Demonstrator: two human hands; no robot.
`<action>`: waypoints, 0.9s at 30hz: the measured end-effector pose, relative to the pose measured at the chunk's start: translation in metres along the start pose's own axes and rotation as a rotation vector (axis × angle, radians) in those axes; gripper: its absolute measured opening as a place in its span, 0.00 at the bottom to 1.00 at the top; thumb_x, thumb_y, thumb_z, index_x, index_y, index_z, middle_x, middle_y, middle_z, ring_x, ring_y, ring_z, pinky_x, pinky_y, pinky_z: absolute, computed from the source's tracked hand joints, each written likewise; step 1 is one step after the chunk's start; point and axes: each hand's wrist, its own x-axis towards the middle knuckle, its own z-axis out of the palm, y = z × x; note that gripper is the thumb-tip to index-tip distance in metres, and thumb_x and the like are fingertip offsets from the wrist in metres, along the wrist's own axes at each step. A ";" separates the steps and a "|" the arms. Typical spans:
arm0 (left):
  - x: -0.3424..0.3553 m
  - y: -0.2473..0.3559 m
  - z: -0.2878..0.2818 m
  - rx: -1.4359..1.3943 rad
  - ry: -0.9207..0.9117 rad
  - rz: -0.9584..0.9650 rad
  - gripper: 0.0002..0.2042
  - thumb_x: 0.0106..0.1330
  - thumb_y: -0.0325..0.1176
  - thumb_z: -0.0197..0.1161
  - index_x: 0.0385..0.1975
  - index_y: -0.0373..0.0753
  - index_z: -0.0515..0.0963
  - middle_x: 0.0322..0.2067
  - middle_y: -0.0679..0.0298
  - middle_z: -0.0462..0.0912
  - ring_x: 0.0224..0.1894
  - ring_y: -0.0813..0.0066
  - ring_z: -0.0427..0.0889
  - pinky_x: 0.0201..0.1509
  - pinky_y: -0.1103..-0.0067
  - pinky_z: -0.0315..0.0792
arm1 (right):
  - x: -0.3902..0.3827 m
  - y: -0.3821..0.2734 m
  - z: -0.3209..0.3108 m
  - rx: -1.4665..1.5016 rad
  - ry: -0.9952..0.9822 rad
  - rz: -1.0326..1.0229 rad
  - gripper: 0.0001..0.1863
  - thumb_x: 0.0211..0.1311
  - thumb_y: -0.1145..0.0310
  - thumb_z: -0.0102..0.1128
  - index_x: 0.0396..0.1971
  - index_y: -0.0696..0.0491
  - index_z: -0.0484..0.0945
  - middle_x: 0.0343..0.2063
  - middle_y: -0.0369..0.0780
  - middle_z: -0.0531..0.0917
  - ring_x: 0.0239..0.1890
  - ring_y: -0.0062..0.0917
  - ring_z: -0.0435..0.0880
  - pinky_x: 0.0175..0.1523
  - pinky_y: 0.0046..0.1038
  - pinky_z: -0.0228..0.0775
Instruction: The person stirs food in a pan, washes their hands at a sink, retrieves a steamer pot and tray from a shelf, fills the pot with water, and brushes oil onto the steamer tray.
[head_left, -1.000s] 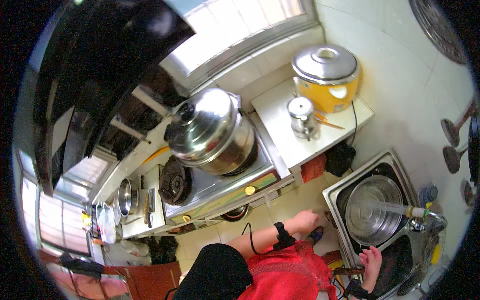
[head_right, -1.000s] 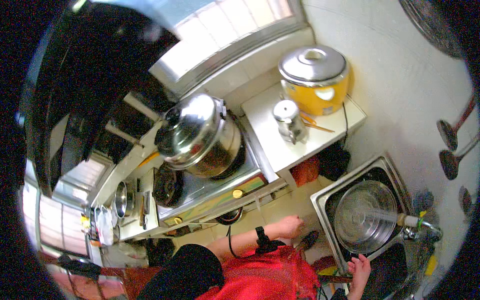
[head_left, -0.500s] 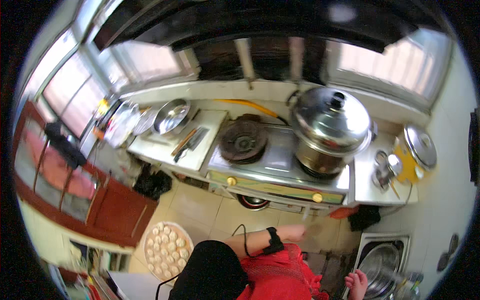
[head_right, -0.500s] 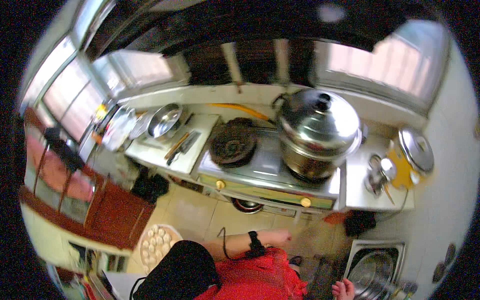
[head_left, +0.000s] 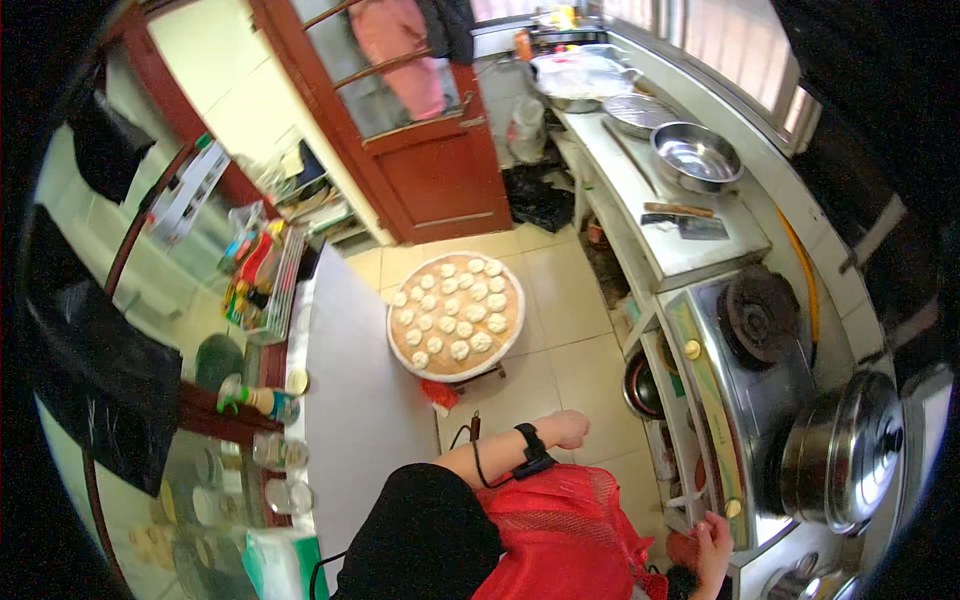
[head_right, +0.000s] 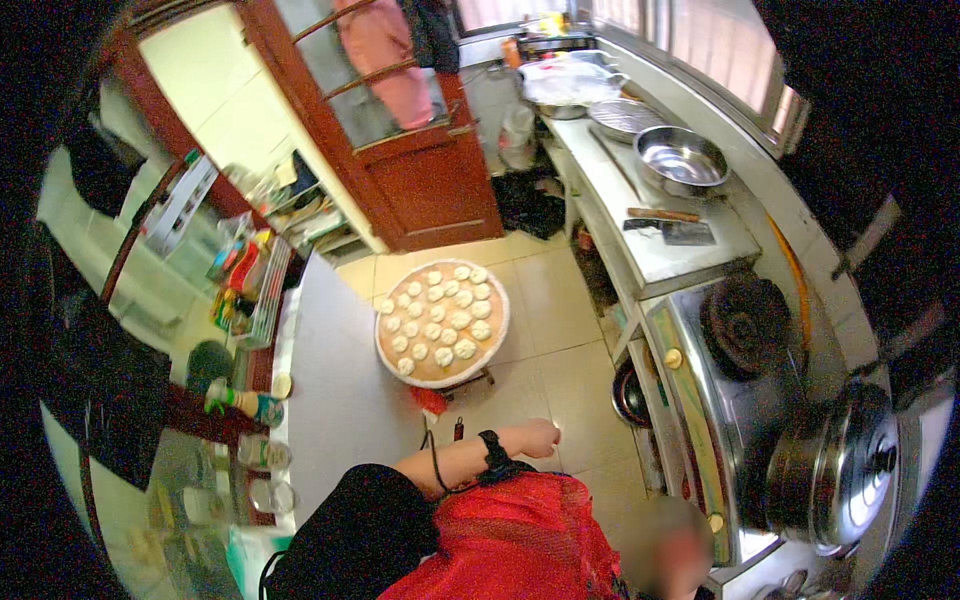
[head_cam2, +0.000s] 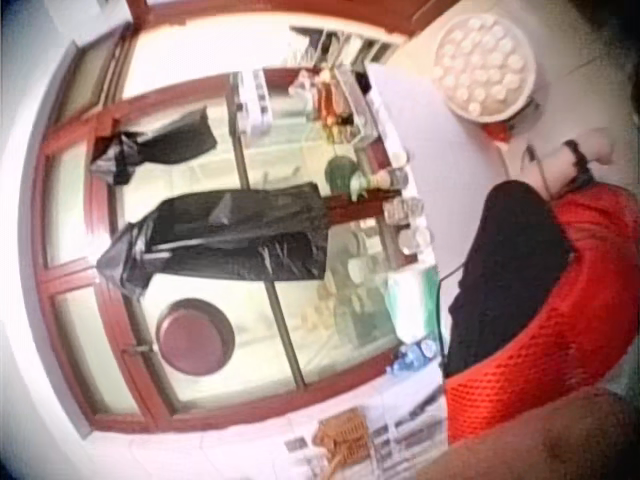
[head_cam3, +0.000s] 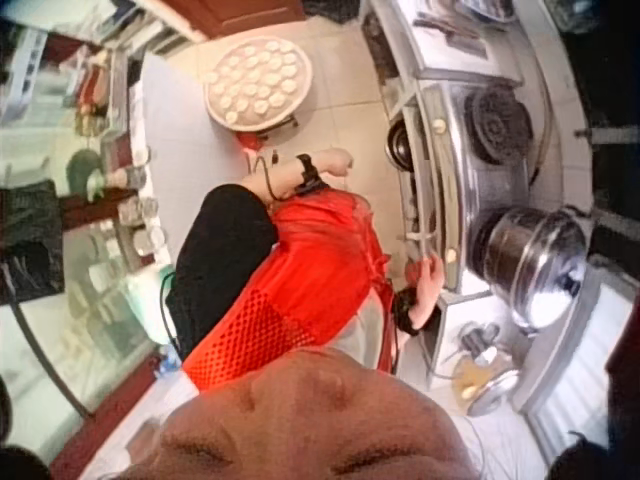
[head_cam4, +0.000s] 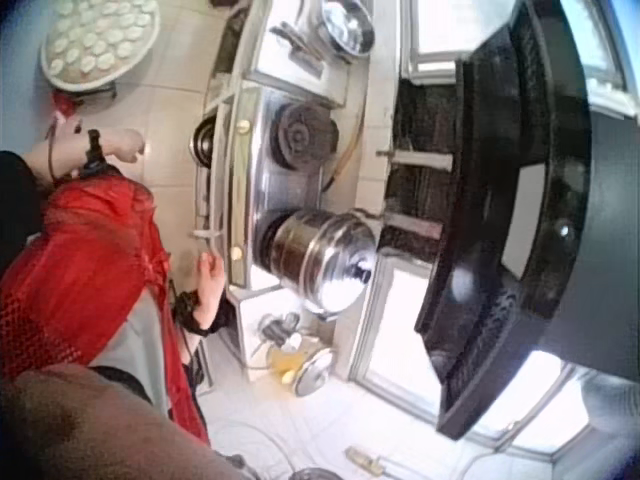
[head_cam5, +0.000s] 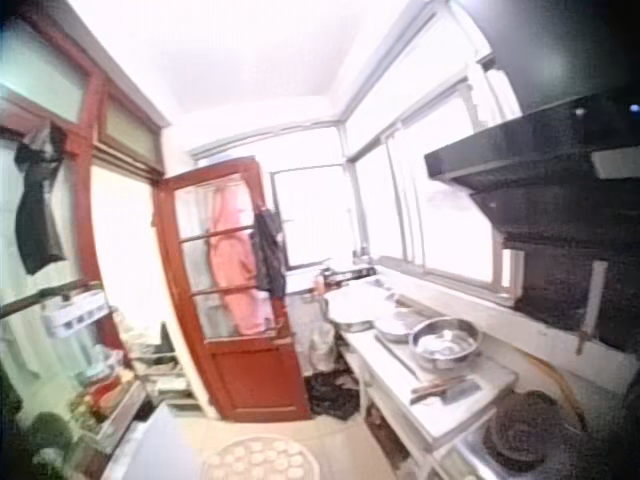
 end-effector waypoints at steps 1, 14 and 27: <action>-0.016 -0.008 -0.002 0.008 0.002 -0.042 0.09 0.46 0.27 0.55 0.25 0.33 0.80 0.28 0.48 0.80 0.35 0.50 0.79 0.39 0.65 0.73 | 0.006 -0.014 0.003 0.020 -0.047 0.037 0.16 0.61 0.72 0.52 0.48 0.59 0.69 0.33 0.41 0.80 0.31 0.22 0.80 0.34 0.21 0.71; 0.024 0.033 -0.019 0.065 -0.172 0.054 0.18 0.56 0.39 0.57 0.45 0.37 0.76 0.42 0.51 0.79 0.46 0.53 0.76 0.51 0.67 0.68 | -0.042 -0.080 -0.021 0.500 0.046 -0.031 0.11 0.63 0.68 0.49 0.37 0.62 0.74 0.25 0.43 0.82 0.21 0.19 0.78 0.26 0.20 0.71; 0.097 0.176 -0.009 0.409 -0.567 0.531 0.18 0.55 0.41 0.58 0.44 0.38 0.77 0.39 0.53 0.80 0.43 0.55 0.78 0.49 0.68 0.71 | -0.210 -0.230 -0.061 0.897 -0.254 -1.328 0.21 0.65 0.59 0.49 0.24 0.63 0.77 0.17 0.42 0.76 0.16 0.24 0.72 0.60 0.56 0.56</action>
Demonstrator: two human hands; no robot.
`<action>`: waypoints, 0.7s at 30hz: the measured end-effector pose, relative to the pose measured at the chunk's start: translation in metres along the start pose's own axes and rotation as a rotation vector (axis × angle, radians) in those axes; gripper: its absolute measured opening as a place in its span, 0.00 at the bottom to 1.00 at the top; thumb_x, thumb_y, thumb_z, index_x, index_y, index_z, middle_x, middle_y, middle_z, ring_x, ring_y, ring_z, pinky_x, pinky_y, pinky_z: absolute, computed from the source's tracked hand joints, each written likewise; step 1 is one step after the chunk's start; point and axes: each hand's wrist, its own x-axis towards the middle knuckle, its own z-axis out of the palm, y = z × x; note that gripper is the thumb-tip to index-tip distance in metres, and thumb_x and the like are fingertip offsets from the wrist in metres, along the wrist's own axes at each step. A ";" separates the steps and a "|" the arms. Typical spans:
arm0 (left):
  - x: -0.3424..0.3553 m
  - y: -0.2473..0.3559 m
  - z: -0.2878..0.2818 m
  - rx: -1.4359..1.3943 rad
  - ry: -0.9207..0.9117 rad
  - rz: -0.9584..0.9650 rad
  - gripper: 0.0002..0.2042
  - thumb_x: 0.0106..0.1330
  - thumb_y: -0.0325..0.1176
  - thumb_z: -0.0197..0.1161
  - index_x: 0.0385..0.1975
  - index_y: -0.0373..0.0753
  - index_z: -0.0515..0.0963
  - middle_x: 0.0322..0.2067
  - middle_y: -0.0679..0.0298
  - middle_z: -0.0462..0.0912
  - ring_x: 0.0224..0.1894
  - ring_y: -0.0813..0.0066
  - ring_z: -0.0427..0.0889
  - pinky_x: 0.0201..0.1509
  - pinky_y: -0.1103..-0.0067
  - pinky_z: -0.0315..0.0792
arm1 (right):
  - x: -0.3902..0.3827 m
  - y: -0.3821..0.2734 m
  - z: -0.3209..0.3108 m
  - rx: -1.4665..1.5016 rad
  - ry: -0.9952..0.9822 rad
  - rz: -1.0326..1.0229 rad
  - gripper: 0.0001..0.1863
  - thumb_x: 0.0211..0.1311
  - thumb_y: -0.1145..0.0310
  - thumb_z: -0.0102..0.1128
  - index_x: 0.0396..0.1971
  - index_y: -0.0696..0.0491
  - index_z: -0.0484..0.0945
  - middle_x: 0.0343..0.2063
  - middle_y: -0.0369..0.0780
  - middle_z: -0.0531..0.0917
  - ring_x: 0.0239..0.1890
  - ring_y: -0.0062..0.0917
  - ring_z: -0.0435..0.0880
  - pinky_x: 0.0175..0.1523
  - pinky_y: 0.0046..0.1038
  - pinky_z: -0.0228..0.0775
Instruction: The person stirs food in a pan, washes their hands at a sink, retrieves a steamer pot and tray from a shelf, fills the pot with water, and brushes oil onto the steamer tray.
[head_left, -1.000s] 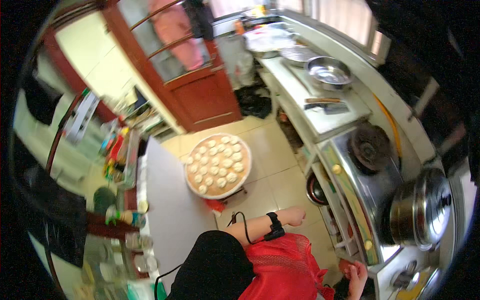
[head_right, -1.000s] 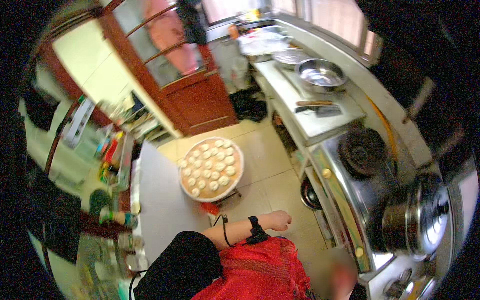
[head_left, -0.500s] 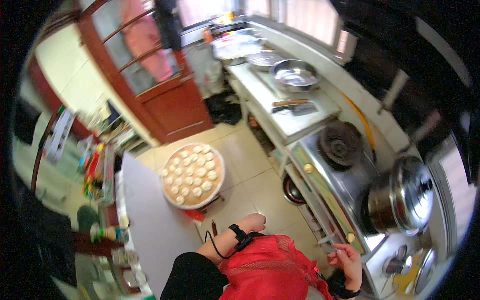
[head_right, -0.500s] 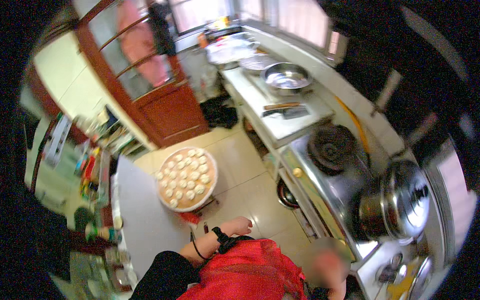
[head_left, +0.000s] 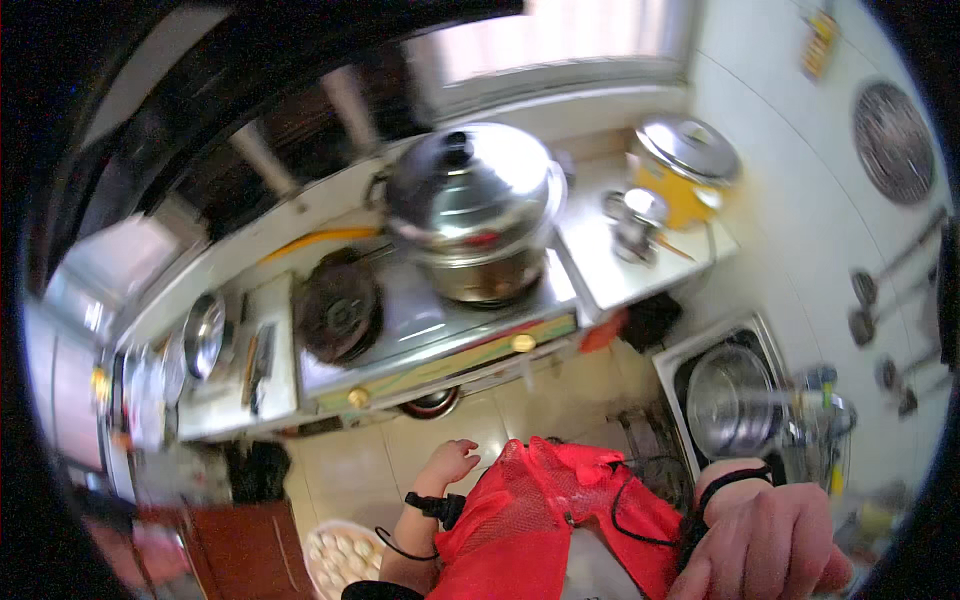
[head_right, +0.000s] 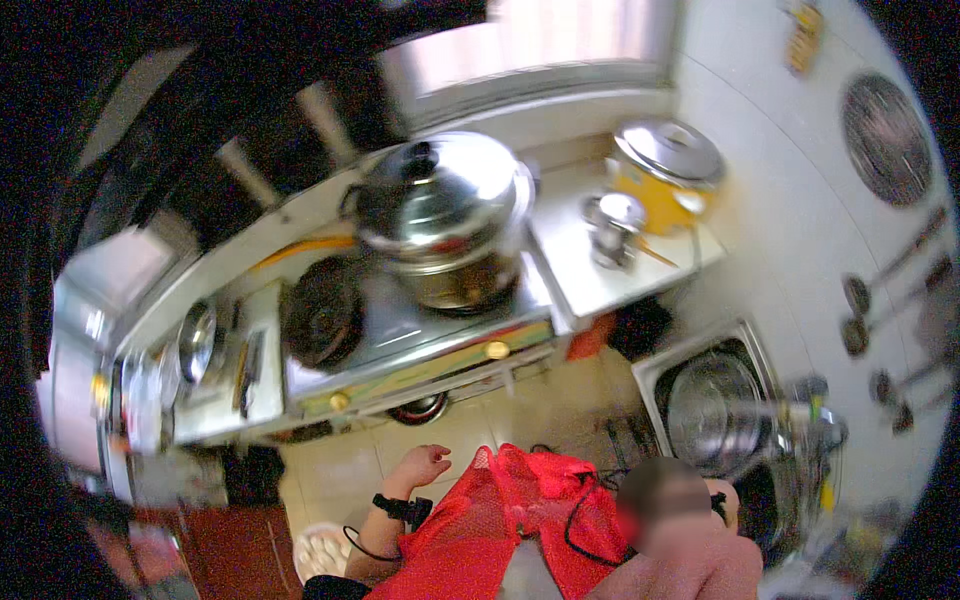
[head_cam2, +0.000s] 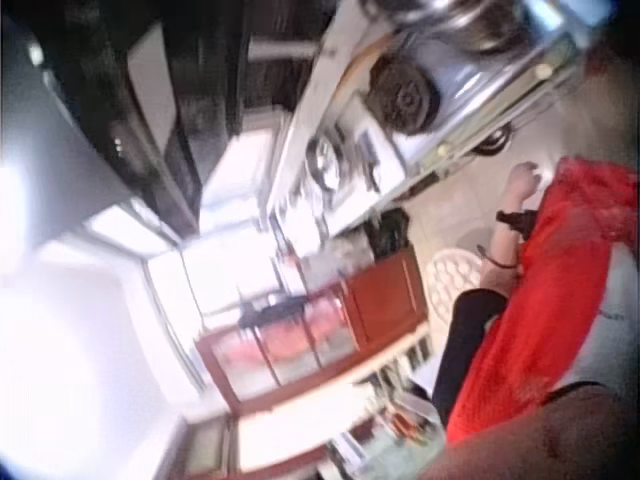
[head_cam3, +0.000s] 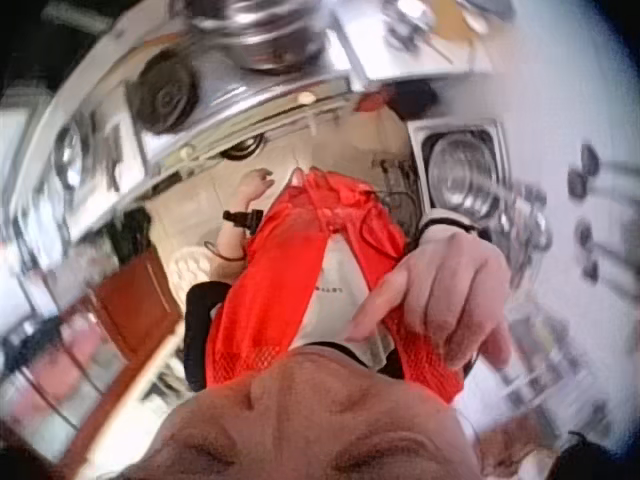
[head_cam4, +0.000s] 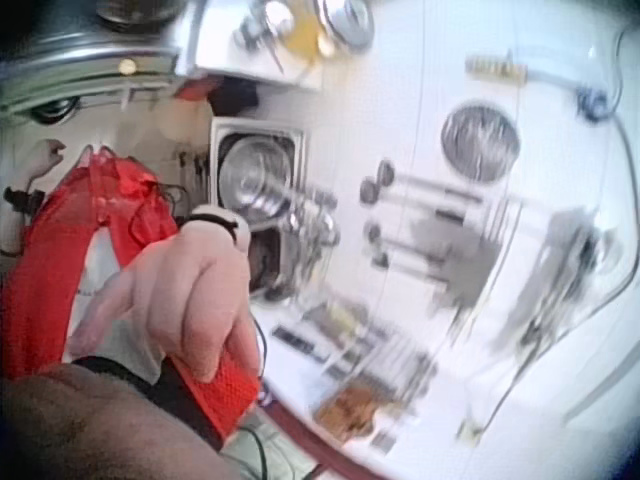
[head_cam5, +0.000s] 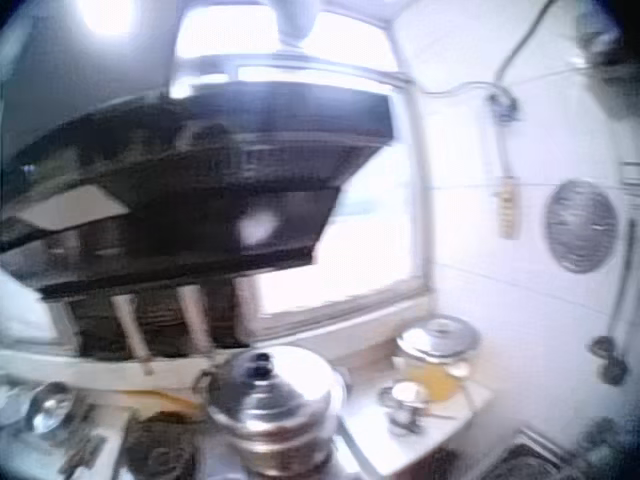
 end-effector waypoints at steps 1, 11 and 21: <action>0.007 0.007 0.001 0.001 -0.038 0.027 0.19 0.55 0.41 0.58 0.44 0.39 0.77 0.40 0.52 0.80 0.43 0.56 0.78 0.48 0.68 0.71 | -0.005 -0.002 0.006 -0.001 0.018 -0.049 0.21 0.66 0.59 0.49 0.24 0.64 0.77 0.16 0.42 0.74 0.16 0.25 0.72 0.60 0.56 0.57; 0.068 0.061 0.007 0.248 -0.274 0.234 0.19 0.58 0.42 0.58 0.46 0.40 0.76 0.42 0.52 0.79 0.45 0.57 0.78 0.49 0.69 0.71 | -0.060 -0.012 0.057 -0.152 0.246 -0.302 0.21 0.65 0.60 0.50 0.23 0.65 0.76 0.16 0.42 0.72 0.17 0.28 0.71 0.59 0.54 0.59; 0.121 0.116 0.038 0.200 -0.411 0.332 0.18 0.59 0.40 0.58 0.47 0.39 0.75 0.41 0.50 0.79 0.45 0.53 0.77 0.49 0.67 0.71 | -0.115 -0.039 0.085 -0.222 0.371 -0.471 0.18 0.62 0.62 0.56 0.25 0.67 0.75 0.16 0.43 0.72 0.17 0.29 0.70 0.60 0.51 0.59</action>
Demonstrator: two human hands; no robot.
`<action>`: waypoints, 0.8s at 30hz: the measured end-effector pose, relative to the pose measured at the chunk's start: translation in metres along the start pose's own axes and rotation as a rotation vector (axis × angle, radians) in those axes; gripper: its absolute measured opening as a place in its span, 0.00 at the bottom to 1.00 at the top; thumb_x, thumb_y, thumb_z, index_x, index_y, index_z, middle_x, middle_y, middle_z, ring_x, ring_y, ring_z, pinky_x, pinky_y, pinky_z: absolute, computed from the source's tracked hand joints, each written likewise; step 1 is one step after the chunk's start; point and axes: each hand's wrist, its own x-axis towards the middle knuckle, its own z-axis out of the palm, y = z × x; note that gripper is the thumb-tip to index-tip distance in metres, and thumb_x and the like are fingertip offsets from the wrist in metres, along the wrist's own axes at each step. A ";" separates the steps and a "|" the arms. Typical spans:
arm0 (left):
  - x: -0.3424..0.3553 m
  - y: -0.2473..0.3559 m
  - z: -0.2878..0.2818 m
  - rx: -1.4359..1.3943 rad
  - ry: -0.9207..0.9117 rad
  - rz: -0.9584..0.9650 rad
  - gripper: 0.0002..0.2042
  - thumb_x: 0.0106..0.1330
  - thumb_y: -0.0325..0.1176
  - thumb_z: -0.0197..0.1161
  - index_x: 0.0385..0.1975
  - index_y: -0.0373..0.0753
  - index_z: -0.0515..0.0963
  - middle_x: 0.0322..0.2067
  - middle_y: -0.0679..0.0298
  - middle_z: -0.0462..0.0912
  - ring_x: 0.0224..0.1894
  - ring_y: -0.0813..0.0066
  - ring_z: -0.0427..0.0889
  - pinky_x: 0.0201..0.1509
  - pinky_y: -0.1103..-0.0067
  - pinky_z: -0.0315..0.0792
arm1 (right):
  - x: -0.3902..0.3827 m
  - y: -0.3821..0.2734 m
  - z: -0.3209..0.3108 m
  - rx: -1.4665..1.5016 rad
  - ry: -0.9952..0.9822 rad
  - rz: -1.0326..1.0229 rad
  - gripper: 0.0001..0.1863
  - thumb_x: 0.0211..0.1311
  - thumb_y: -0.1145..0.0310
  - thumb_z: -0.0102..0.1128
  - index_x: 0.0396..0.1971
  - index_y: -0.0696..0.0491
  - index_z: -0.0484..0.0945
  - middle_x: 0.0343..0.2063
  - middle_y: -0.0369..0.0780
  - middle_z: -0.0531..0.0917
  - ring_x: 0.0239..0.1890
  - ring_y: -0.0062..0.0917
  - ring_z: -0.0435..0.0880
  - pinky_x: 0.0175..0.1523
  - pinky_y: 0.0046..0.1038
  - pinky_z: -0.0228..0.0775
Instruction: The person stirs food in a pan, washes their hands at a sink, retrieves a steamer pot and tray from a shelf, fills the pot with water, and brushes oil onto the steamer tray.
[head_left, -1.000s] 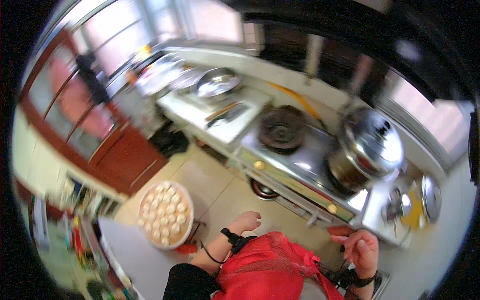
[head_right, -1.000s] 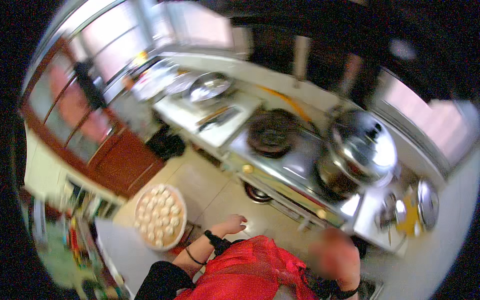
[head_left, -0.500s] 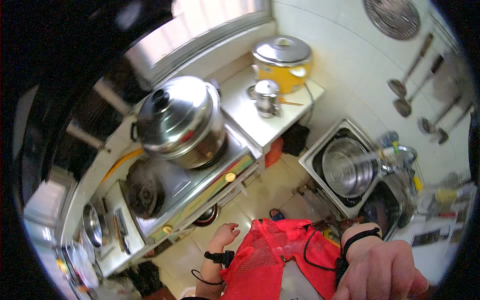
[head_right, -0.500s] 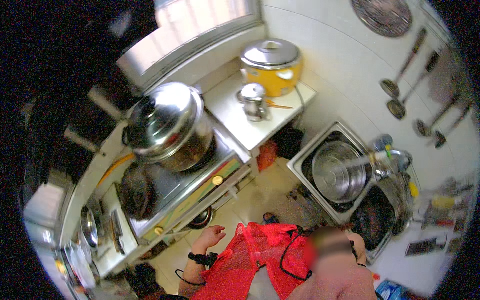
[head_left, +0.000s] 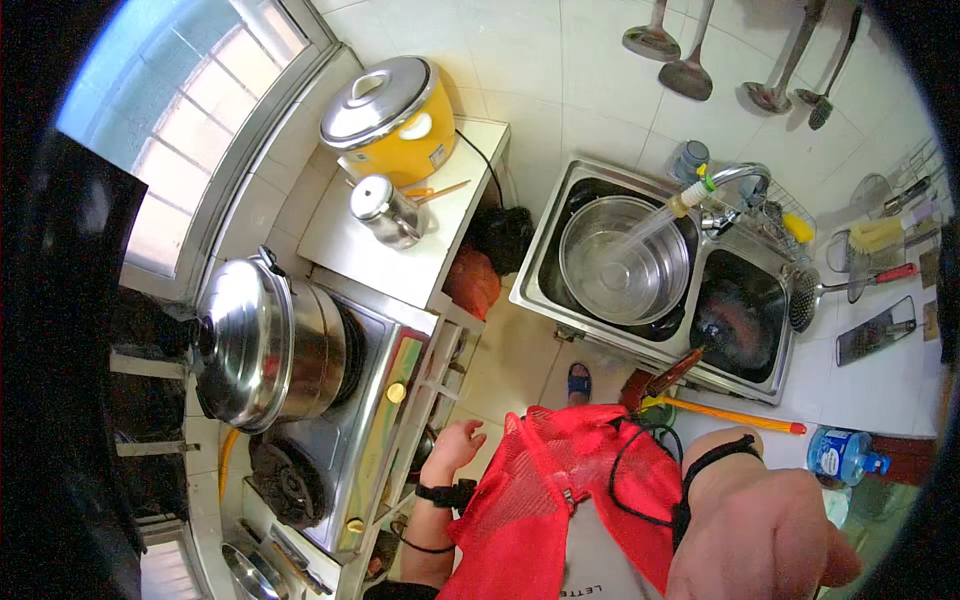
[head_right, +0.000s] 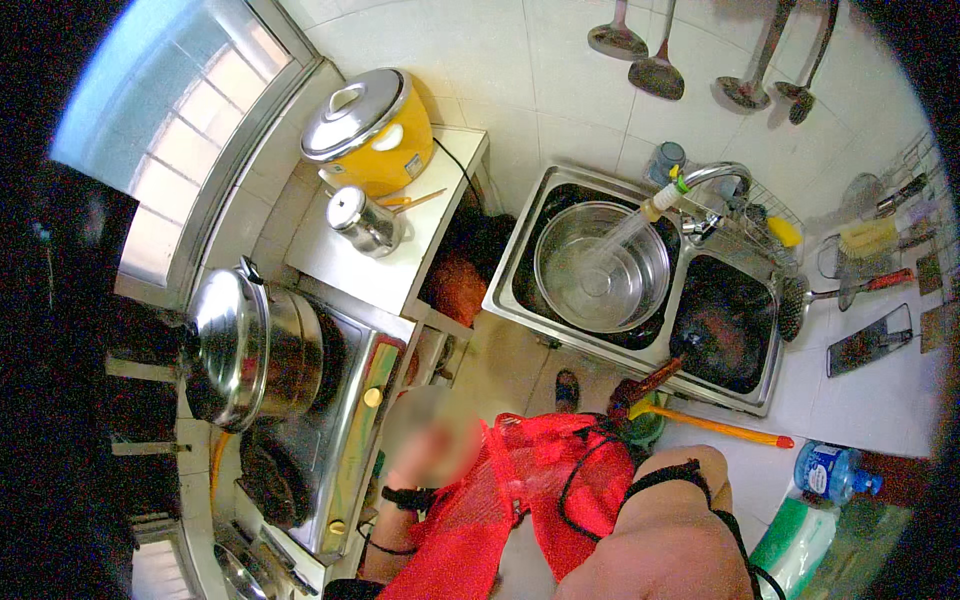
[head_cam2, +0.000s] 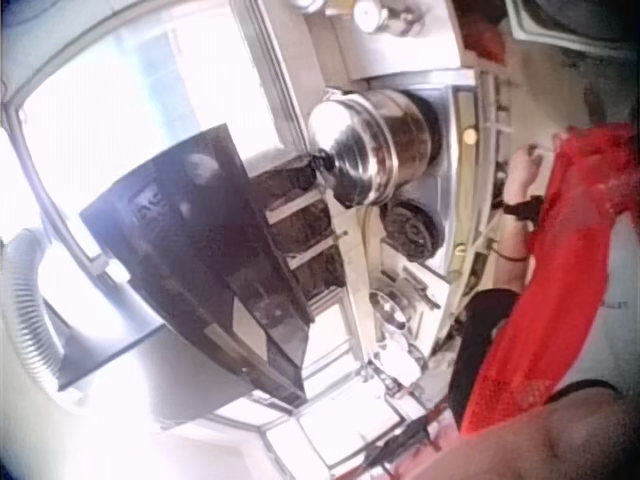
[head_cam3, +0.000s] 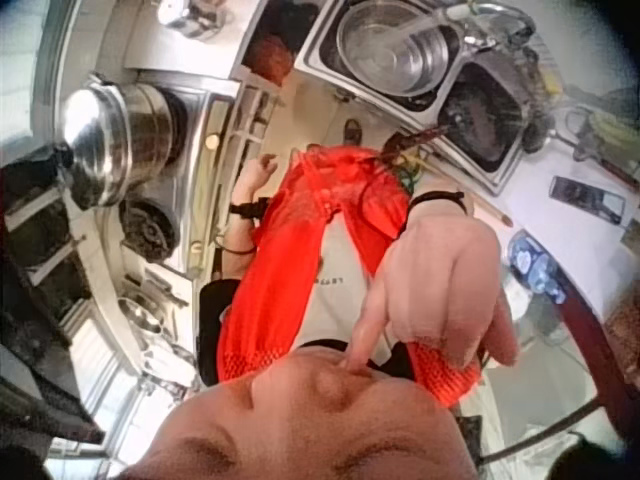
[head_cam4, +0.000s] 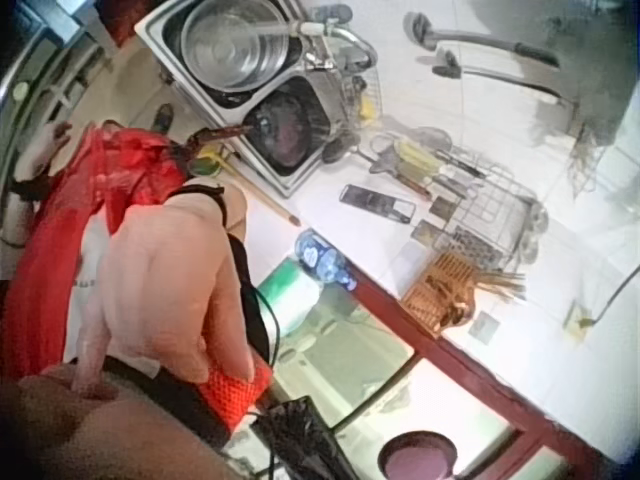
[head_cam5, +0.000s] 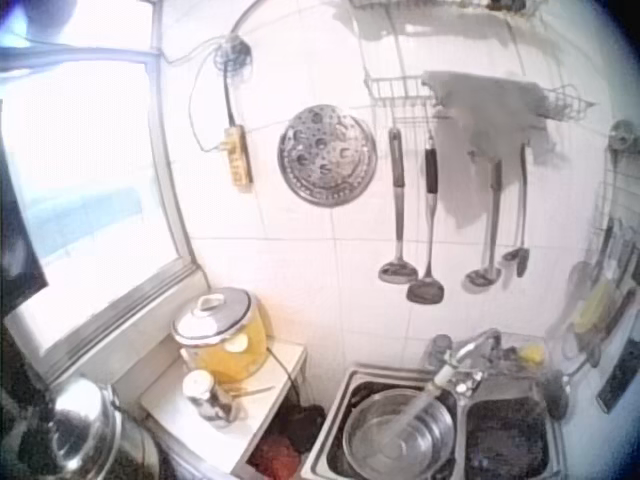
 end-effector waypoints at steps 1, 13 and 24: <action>0.013 -0.029 0.011 -0.186 0.041 0.051 0.18 0.59 0.40 0.58 0.47 0.38 0.75 0.41 0.50 0.79 0.45 0.53 0.77 0.48 0.67 0.71 | -0.001 -0.002 -0.003 0.020 -0.008 -0.008 0.18 0.62 0.62 0.56 0.25 0.67 0.75 0.16 0.43 0.72 0.17 0.29 0.70 0.60 0.51 0.59; 0.028 0.003 0.036 -0.033 0.220 0.283 0.06 0.63 0.34 0.54 0.36 0.41 0.72 0.29 0.68 0.75 0.30 0.71 0.73 0.34 0.73 0.70 | 0.001 -0.002 -0.042 0.314 -0.236 0.038 0.12 0.57 0.63 0.61 0.27 0.58 0.76 0.21 0.40 0.76 0.22 0.34 0.75 0.59 0.44 0.61; -0.008 0.008 0.024 -0.020 0.108 0.051 0.15 0.60 0.40 0.55 0.45 0.41 0.74 0.38 0.53 0.77 0.42 0.57 0.75 0.46 0.69 0.69 | 0.029 0.018 -0.050 0.535 -0.326 0.172 0.13 0.59 0.65 0.59 0.24 0.60 0.76 0.18 0.42 0.74 0.20 0.36 0.73 0.53 0.42 0.66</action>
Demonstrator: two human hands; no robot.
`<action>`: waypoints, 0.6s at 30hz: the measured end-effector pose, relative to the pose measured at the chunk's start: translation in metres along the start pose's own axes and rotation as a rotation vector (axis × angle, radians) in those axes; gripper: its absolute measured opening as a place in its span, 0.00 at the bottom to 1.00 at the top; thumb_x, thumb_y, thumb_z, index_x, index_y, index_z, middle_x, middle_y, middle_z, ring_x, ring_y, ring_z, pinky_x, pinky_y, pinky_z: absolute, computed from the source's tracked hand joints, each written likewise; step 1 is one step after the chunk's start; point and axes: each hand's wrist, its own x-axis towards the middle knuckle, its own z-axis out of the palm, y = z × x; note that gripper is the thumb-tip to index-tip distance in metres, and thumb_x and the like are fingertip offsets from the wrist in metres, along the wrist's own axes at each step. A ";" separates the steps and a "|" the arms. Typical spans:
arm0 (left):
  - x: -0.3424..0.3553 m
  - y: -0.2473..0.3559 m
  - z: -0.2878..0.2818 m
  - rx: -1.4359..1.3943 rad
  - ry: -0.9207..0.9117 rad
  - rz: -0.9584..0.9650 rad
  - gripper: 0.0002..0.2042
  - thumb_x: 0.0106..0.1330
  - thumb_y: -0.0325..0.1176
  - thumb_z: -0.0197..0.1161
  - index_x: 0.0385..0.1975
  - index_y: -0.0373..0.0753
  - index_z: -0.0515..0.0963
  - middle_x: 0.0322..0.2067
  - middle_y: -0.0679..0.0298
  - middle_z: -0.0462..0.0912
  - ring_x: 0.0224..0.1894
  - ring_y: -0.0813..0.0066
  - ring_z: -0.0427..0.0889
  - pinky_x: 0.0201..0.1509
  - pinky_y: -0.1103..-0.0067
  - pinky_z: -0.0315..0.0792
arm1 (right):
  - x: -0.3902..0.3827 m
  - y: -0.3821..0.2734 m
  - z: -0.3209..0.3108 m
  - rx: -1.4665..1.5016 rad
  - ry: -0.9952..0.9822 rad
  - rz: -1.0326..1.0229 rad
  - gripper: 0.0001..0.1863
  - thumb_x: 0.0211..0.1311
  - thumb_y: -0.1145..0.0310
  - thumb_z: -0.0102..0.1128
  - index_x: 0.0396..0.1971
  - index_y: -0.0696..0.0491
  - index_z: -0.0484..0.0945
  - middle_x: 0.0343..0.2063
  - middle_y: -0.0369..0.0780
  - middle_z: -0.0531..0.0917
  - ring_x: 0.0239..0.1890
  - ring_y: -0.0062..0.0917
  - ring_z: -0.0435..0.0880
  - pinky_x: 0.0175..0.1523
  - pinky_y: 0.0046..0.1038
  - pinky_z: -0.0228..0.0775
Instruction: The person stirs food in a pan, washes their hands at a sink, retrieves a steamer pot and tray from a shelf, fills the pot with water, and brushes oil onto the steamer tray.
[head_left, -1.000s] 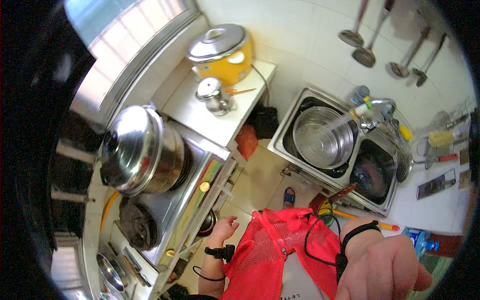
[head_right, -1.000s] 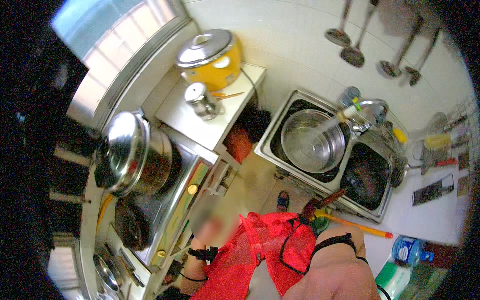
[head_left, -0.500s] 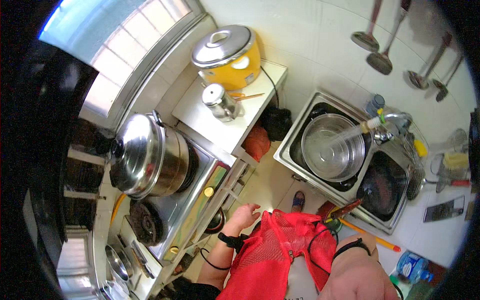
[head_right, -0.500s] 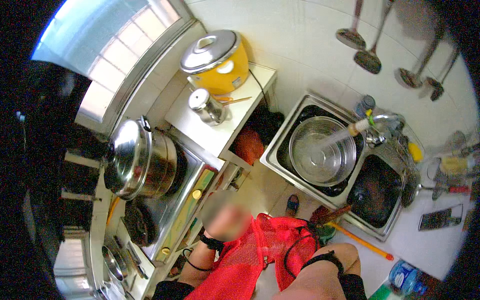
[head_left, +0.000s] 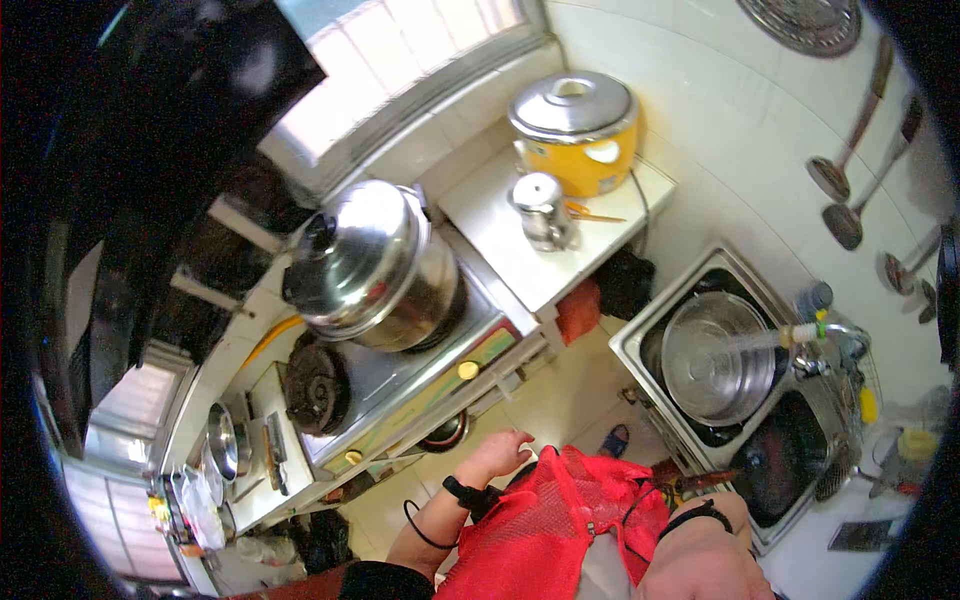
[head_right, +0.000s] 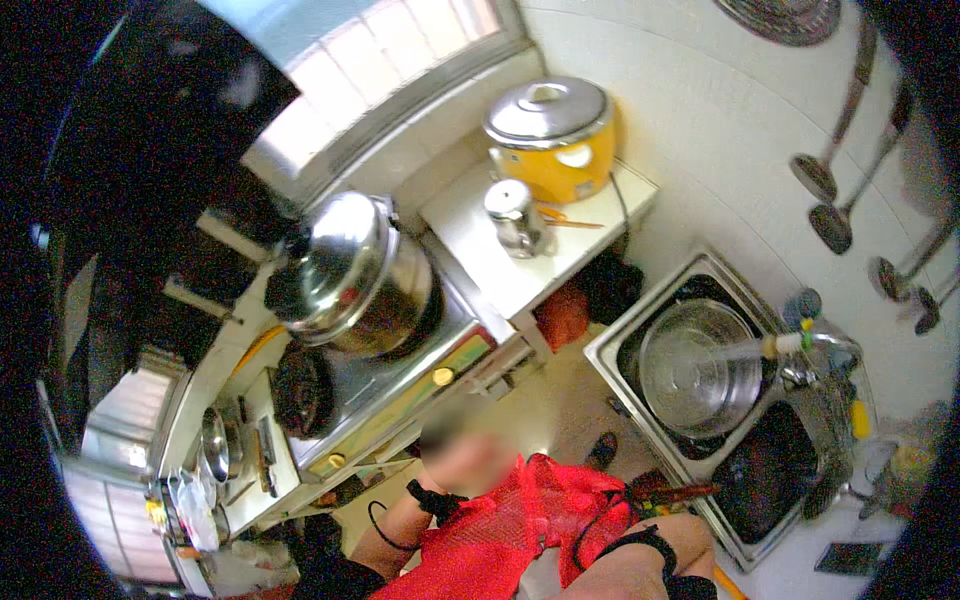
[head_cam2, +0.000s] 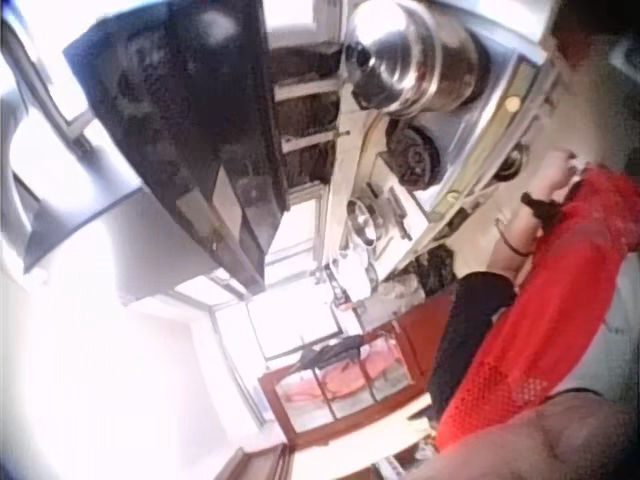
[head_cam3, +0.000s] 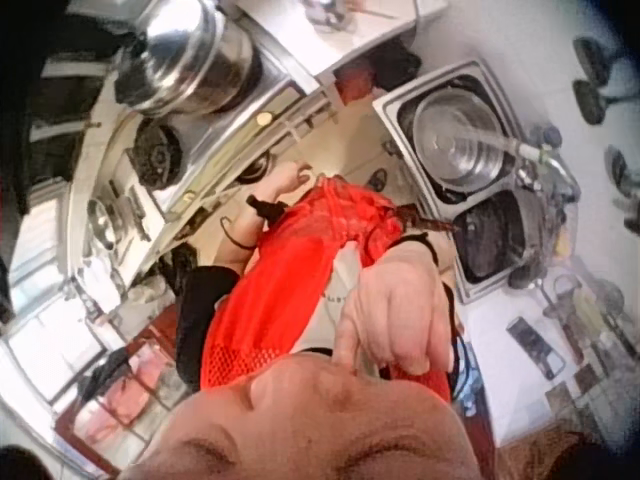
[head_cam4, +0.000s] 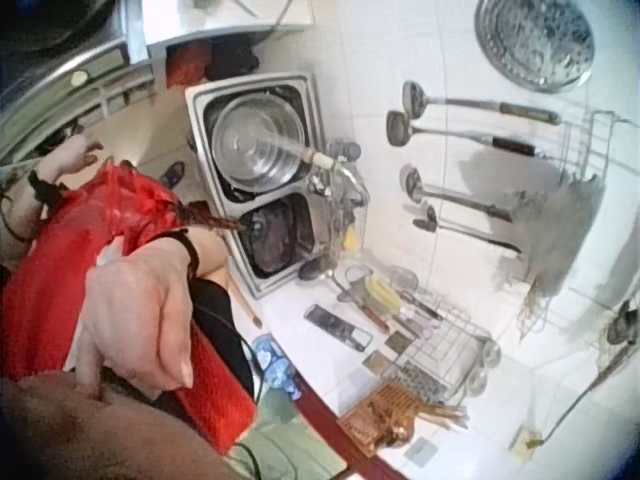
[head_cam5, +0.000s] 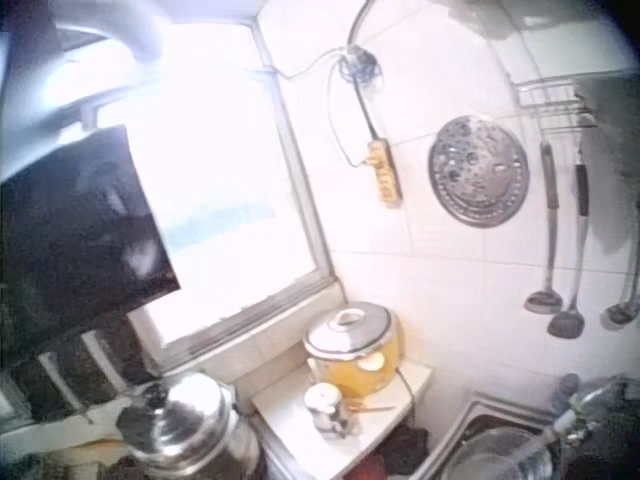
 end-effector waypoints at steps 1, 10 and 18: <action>-0.007 0.004 -0.008 -0.018 0.029 -0.033 0.16 0.59 0.39 0.57 0.45 0.41 0.74 0.39 0.50 0.78 0.44 0.53 0.75 0.49 0.66 0.70 | 0.006 0.001 0.000 0.012 -0.016 0.038 0.13 0.60 0.65 0.58 0.23 0.60 0.75 0.17 0.42 0.73 0.19 0.36 0.73 0.52 0.42 0.66; -0.172 0.060 -0.161 0.365 0.797 0.132 0.14 0.59 0.33 0.57 0.45 0.39 0.74 0.36 0.51 0.76 0.39 0.50 0.75 0.44 0.65 0.71 | 0.050 0.064 -0.016 0.285 -0.196 0.196 0.16 0.64 0.62 0.52 0.22 0.59 0.75 0.14 0.39 0.68 0.15 0.33 0.67 0.51 0.40 0.67; -0.301 0.109 -0.217 0.683 1.428 0.096 0.17 0.49 0.22 0.62 0.42 0.41 0.76 0.44 0.55 0.76 0.46 0.57 0.75 0.49 0.69 0.70 | 0.067 0.112 -0.016 0.307 -0.301 0.285 0.16 0.64 0.62 0.52 0.22 0.58 0.75 0.14 0.37 0.68 0.14 0.32 0.67 0.53 0.39 0.67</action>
